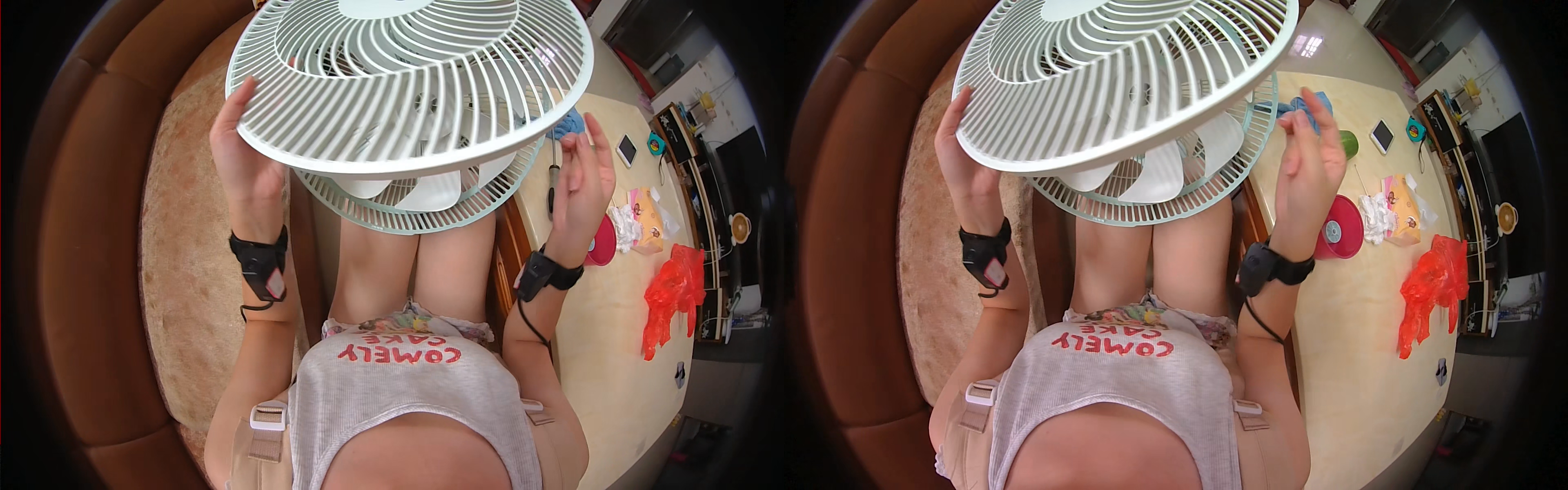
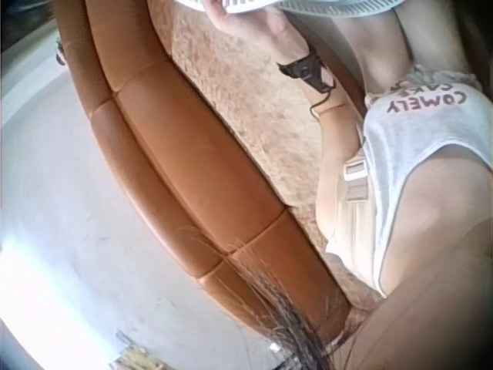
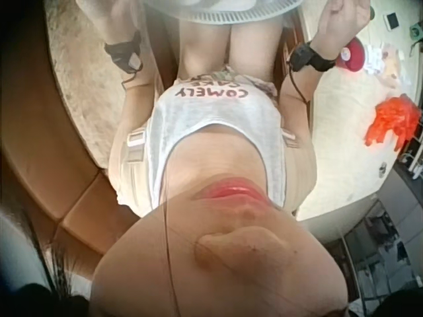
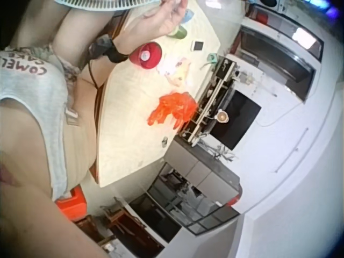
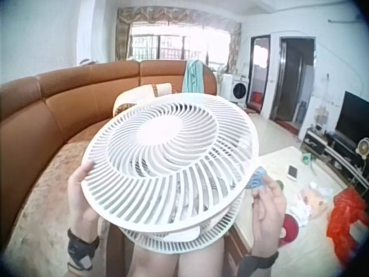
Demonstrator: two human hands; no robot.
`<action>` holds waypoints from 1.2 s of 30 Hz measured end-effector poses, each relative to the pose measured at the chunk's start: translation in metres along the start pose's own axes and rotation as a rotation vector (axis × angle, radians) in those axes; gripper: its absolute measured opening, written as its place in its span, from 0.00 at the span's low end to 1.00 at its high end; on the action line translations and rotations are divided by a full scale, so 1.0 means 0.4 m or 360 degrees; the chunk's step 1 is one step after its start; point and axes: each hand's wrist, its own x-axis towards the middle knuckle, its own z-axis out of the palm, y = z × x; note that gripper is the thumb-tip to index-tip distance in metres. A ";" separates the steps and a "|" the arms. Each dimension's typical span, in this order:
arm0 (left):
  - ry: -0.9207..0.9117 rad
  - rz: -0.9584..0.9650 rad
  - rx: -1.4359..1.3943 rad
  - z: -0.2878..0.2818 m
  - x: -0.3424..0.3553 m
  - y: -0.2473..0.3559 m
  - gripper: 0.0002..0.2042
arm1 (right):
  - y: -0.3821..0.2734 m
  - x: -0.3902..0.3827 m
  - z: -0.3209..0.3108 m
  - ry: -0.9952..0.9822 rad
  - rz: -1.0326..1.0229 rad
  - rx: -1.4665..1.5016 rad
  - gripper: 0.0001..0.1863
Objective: Disassembling and reassembling a small electric fan using a screwdriver.
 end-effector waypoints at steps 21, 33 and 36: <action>-0.0416 -0.0595 0.0248 0.005 0.201 0.102 0.13 | -0.095 0.264 -0.053 -0.0922 0.0658 0.0649 0.37; -0.0628 0.0297 0.0672 0.119 -0.020 -0.147 0.15 | 0.022 0.042 -0.025 0.0257 0.0076 0.0063 0.23; -0.0725 0.0283 0.0527 0.133 -0.061 -0.154 0.18 | 0.043 0.017 -0.009 0.0429 0.0018 0.0167 0.25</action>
